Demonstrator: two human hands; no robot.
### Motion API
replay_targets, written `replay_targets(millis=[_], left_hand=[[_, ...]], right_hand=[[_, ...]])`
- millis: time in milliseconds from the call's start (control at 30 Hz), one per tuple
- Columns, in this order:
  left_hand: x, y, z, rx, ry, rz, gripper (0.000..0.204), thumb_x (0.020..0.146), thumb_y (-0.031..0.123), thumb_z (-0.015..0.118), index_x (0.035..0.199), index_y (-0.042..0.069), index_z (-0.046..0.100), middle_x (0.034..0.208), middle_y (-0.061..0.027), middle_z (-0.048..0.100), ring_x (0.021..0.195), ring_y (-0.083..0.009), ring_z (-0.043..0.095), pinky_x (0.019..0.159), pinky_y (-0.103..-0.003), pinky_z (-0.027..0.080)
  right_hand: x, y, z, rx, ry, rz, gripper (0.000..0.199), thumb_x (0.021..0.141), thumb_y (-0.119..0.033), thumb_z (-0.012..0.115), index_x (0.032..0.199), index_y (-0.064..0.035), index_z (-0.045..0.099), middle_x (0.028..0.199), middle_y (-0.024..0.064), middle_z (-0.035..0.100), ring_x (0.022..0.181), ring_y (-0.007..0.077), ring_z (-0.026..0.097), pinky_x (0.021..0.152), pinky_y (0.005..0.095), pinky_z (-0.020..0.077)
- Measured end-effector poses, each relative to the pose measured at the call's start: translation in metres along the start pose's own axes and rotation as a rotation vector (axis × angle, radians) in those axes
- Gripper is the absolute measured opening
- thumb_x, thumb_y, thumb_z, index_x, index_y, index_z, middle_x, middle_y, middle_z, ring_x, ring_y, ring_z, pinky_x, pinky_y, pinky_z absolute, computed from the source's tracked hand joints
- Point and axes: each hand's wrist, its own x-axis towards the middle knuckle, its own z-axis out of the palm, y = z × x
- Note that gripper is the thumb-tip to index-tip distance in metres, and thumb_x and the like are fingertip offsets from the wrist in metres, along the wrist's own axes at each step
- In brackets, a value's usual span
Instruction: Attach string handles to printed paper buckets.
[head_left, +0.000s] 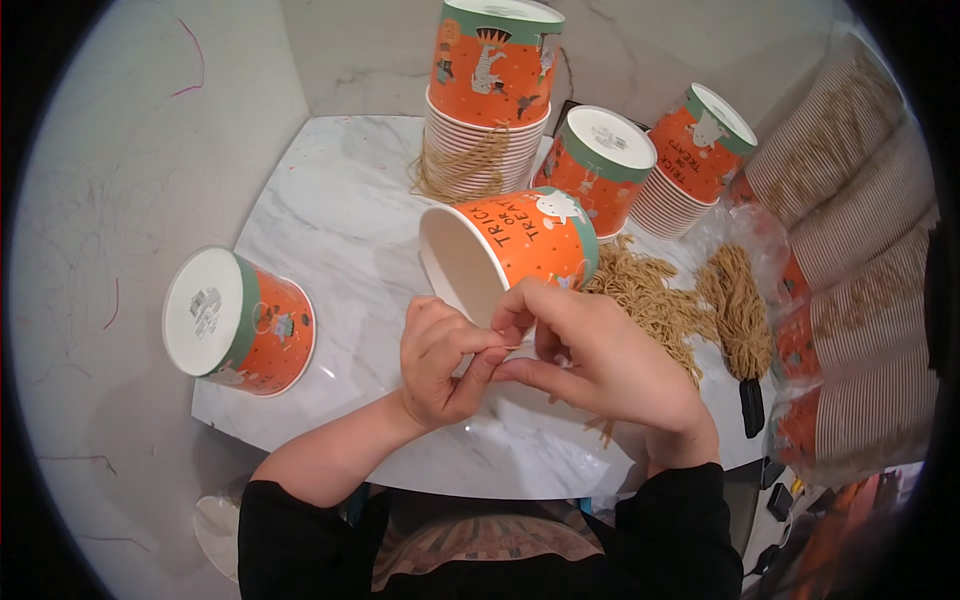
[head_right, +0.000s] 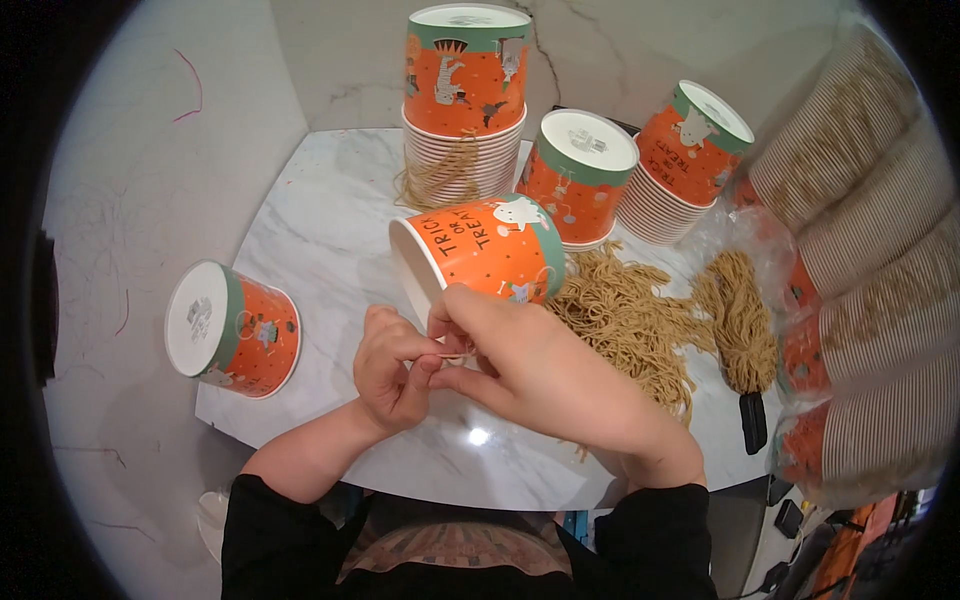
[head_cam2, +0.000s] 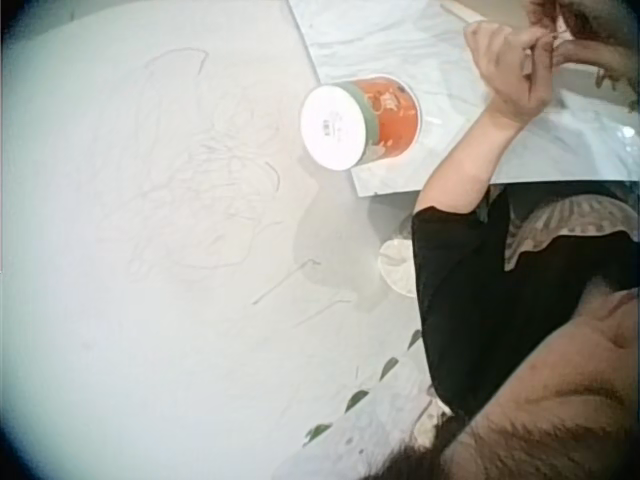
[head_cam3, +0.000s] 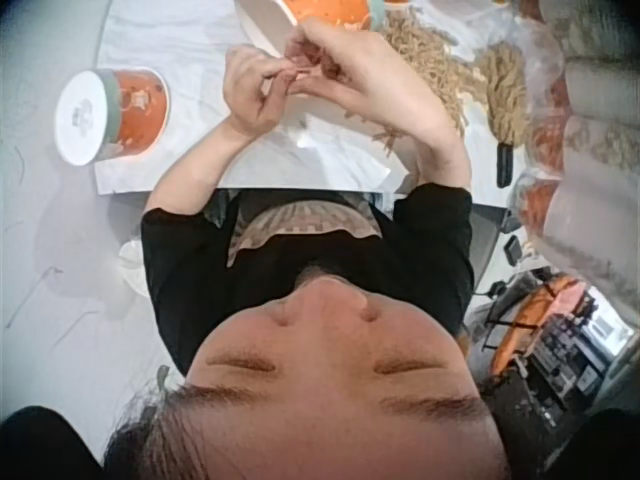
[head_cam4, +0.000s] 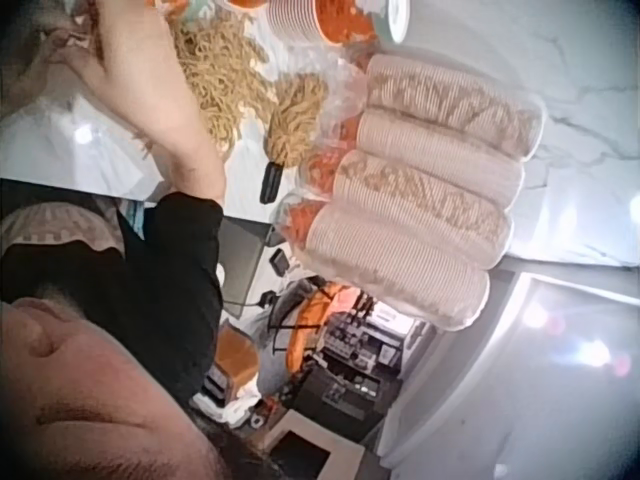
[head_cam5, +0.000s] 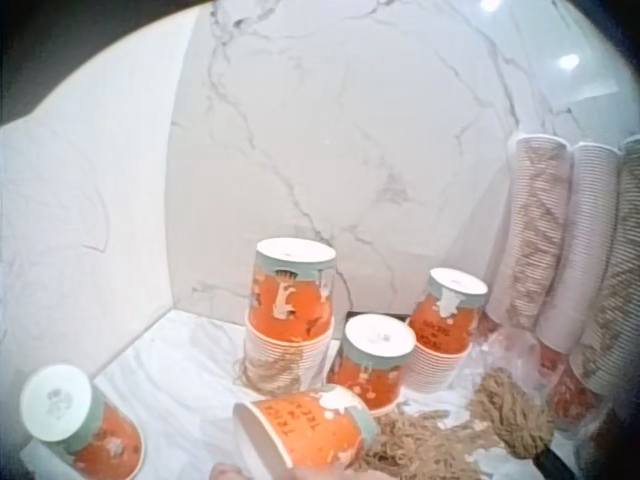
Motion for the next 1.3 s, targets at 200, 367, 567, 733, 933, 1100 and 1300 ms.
replay_targets(millis=[200,367,567,733,933,1100,1300], left_hand=[[0.0,-0.002,0.0,-0.023,0.004,-0.018,0.005,0.09,0.014,0.072,0.088,0.012,0.068,0.076,0.0027,0.064,0.068,-0.0189,0.052,0.073,-0.034,0.036],[-0.001,-0.001,0.0,-0.06,-0.014,-0.042,0.006,0.091,0.014,0.07,0.086,0.012,0.067,0.074,0.0015,0.062,0.068,-0.0194,0.053,0.074,-0.034,0.036],[0.002,0.0,0.001,-0.034,-0.015,-0.045,0.005,0.089,0.011,0.071,0.086,0.011,0.067,0.074,0.0012,0.062,0.068,-0.0199,0.053,0.073,-0.034,0.036],[0.001,0.001,0.004,-0.047,0.008,-0.101,0.005,0.087,0.008,0.072,0.088,0.009,0.068,0.076,-0.0001,0.063,0.069,-0.021,0.053,0.072,-0.034,0.039],[0.006,0.012,0.019,-0.162,-0.005,-0.311,0.035,0.082,0.003,0.077,0.113,0.002,0.06,0.096,-0.0089,0.067,0.084,-0.0235,0.065,0.074,-0.034,0.052],[-0.005,0.006,0.025,-0.365,-0.136,-0.652,0.042,0.087,-0.001,0.075,0.123,-0.004,0.053,0.116,-0.0162,0.067,0.106,-0.0218,0.07,0.085,-0.029,0.06],[0.002,0.001,0.024,-0.746,0.129,-0.589,0.047,0.096,-0.006,0.064,0.139,-0.009,0.043,0.131,-0.0188,0.061,0.116,-0.0223,0.066,0.093,-0.03,0.06]], right_hand=[[0.003,0.011,-0.001,-0.061,0.104,-0.119,0.021,0.084,-0.008,0.076,0.099,-0.0029,0.062,0.081,0.0083,0.061,0.074,0.0227,0.06,0.066,0.0337,0.0476],[0.001,0.014,0.001,-0.064,0.185,-0.233,0.014,0.082,-0.006,0.077,0.093,-0.0033,0.068,0.079,0.0047,0.061,0.071,0.0191,0.059,0.063,0.031,0.0461],[0.005,0.017,-0.002,-0.033,0.194,-0.216,0.01,0.081,-0.001,0.074,0.09,-0.0033,0.072,0.076,0.0045,0.063,0.069,0.0177,0.059,0.062,0.0298,0.0459],[0.0,0.013,-0.015,-0.072,0.247,-0.144,0.01,0.082,-0.005,0.072,0.091,-0.0009,0.07,0.076,0.0086,0.063,0.066,0.0186,0.06,0.063,0.0311,0.048],[0.0,0.03,-0.025,-0.172,0.287,-0.123,0.013,0.08,-0.006,0.072,0.092,-0.0006,0.069,0.081,0.0103,0.066,0.071,0.0218,0.066,0.068,0.0315,0.0522],[0.008,0.035,-0.025,-0.172,0.283,-0.179,0.013,0.081,-0.006,0.072,0.091,0.0003,0.068,0.089,0.0123,0.069,0.082,0.0247,0.071,0.074,0.0342,0.0544],[0.02,0.042,-0.014,-0.107,0.337,-0.3,0.01,0.08,-0.003,0.072,0.089,-0.0004,0.069,0.103,0.0111,0.072,0.1,0.0255,0.07,0.086,0.0362,0.0548]])
